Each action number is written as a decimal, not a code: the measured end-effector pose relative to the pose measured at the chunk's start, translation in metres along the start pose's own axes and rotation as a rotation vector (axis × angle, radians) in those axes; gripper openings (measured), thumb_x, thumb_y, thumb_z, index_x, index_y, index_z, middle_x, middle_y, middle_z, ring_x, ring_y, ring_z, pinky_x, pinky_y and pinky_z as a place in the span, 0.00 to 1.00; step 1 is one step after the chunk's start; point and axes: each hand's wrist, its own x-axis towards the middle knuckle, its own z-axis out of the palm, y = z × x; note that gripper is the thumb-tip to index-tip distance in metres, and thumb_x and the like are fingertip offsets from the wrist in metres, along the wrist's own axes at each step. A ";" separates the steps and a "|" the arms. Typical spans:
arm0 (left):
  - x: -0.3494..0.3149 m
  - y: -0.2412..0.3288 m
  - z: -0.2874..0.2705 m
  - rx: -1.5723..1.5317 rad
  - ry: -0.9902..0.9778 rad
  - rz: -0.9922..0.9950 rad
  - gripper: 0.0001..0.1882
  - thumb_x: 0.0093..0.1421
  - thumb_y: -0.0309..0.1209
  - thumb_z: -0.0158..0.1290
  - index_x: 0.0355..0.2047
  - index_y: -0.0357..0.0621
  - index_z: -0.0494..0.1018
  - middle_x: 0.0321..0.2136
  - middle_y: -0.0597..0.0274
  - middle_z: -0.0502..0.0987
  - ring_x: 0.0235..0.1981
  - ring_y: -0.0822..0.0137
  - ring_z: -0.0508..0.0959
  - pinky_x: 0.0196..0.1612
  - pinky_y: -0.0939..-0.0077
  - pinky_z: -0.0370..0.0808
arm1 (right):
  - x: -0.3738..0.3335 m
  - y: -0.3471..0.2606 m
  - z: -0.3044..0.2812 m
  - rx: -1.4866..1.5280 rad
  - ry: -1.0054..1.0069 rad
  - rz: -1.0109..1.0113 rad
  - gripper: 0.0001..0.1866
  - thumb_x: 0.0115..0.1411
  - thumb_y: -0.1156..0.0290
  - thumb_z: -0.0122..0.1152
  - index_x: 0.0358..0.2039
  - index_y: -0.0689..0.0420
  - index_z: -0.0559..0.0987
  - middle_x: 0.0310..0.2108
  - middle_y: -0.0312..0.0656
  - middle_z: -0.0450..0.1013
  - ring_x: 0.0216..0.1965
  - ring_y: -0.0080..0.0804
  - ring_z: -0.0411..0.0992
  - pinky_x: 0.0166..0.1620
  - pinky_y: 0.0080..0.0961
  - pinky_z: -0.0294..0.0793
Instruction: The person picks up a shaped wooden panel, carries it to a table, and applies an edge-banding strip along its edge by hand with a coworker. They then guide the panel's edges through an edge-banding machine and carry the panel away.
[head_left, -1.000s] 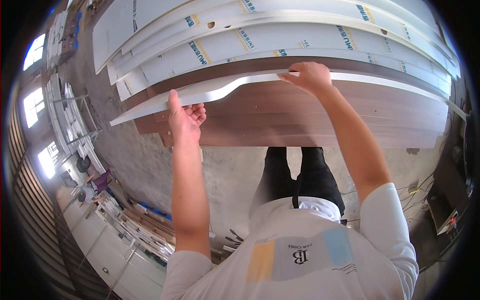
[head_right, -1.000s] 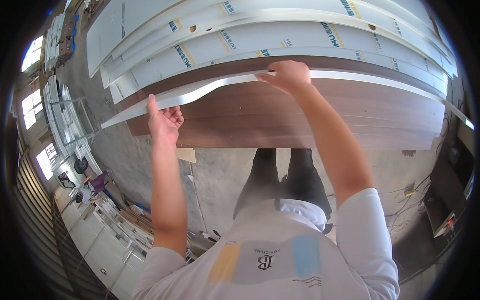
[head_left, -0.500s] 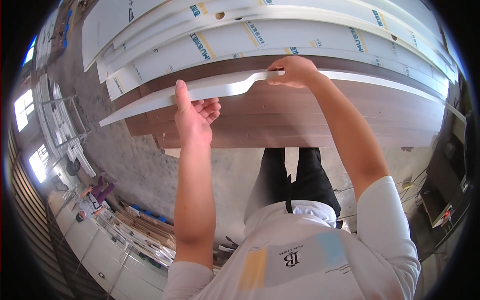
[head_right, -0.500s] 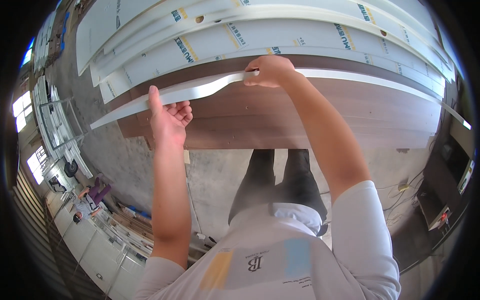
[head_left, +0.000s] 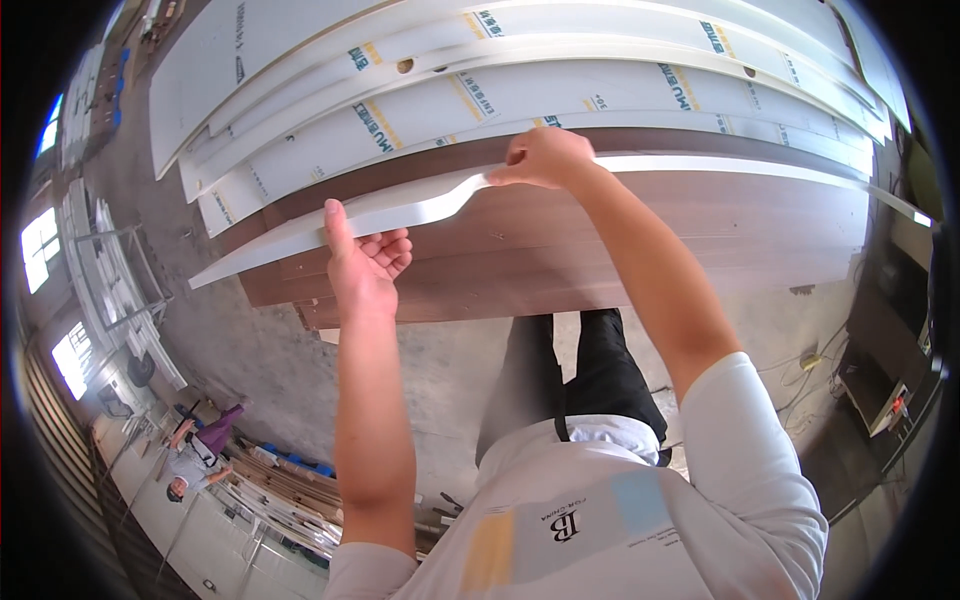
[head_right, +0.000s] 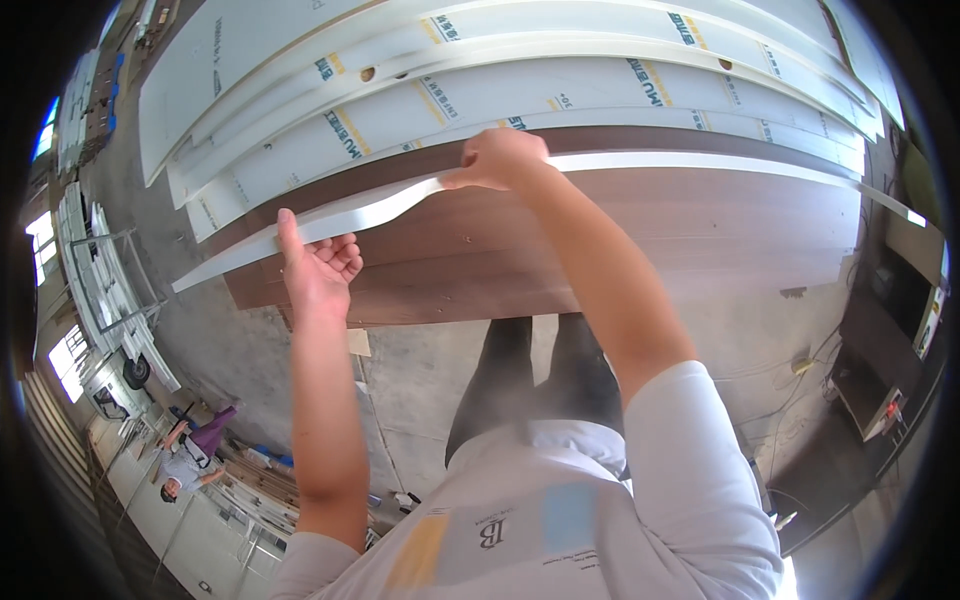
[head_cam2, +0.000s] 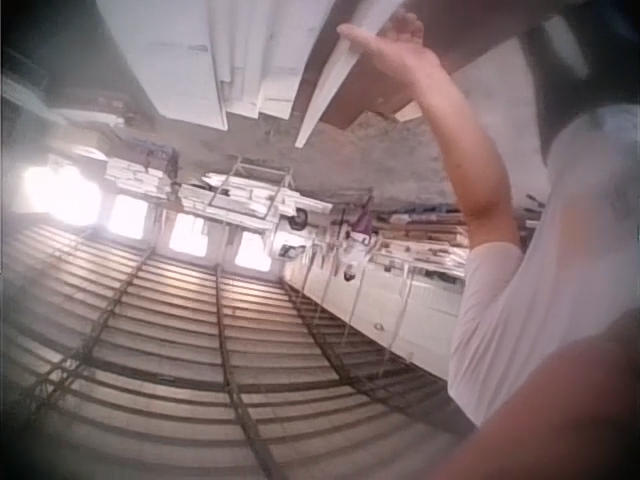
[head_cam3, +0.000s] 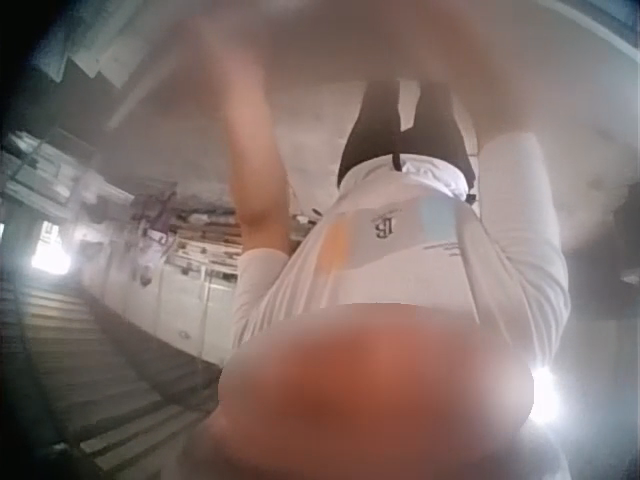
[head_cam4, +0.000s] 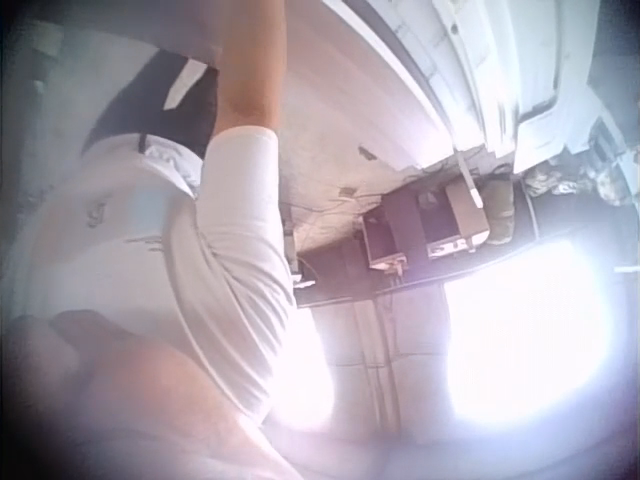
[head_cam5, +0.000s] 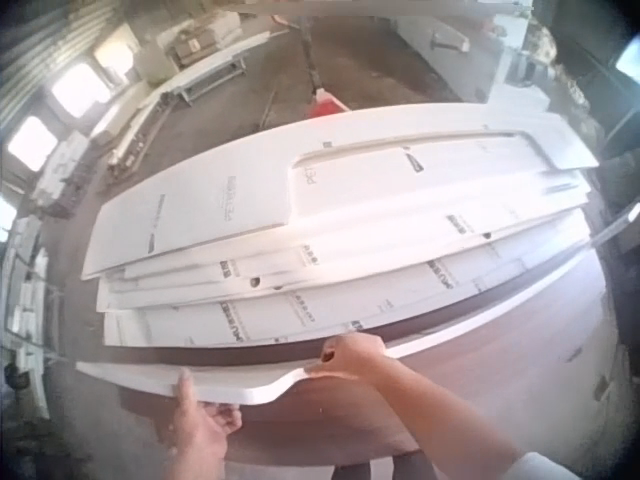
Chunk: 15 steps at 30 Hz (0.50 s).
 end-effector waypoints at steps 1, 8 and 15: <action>-0.001 0.000 0.002 0.000 -0.005 -0.016 0.40 0.61 0.74 0.55 0.35 0.44 0.69 0.29 0.55 0.79 0.28 0.65 0.78 0.35 0.68 0.77 | -0.002 0.011 -0.003 -0.017 0.002 0.021 0.32 0.49 0.28 0.71 0.38 0.42 0.88 0.35 0.30 0.83 0.40 0.30 0.81 0.45 0.29 0.76; -0.006 -0.003 -0.001 -0.066 -0.036 0.028 0.40 0.63 0.73 0.54 0.40 0.41 0.73 0.30 0.55 0.79 0.28 0.66 0.79 0.36 0.68 0.79 | -0.064 0.141 -0.039 -0.288 0.162 0.150 0.29 0.53 0.35 0.71 0.48 0.39 0.87 0.43 0.34 0.85 0.49 0.38 0.82 0.49 0.38 0.79; -0.006 -0.004 -0.002 -0.049 -0.025 0.020 0.40 0.63 0.73 0.54 0.39 0.40 0.73 0.30 0.56 0.80 0.28 0.66 0.80 0.37 0.68 0.80 | -0.073 0.192 -0.063 -0.501 0.203 0.092 0.18 0.62 0.56 0.69 0.52 0.39 0.87 0.42 0.42 0.85 0.46 0.50 0.81 0.50 0.45 0.79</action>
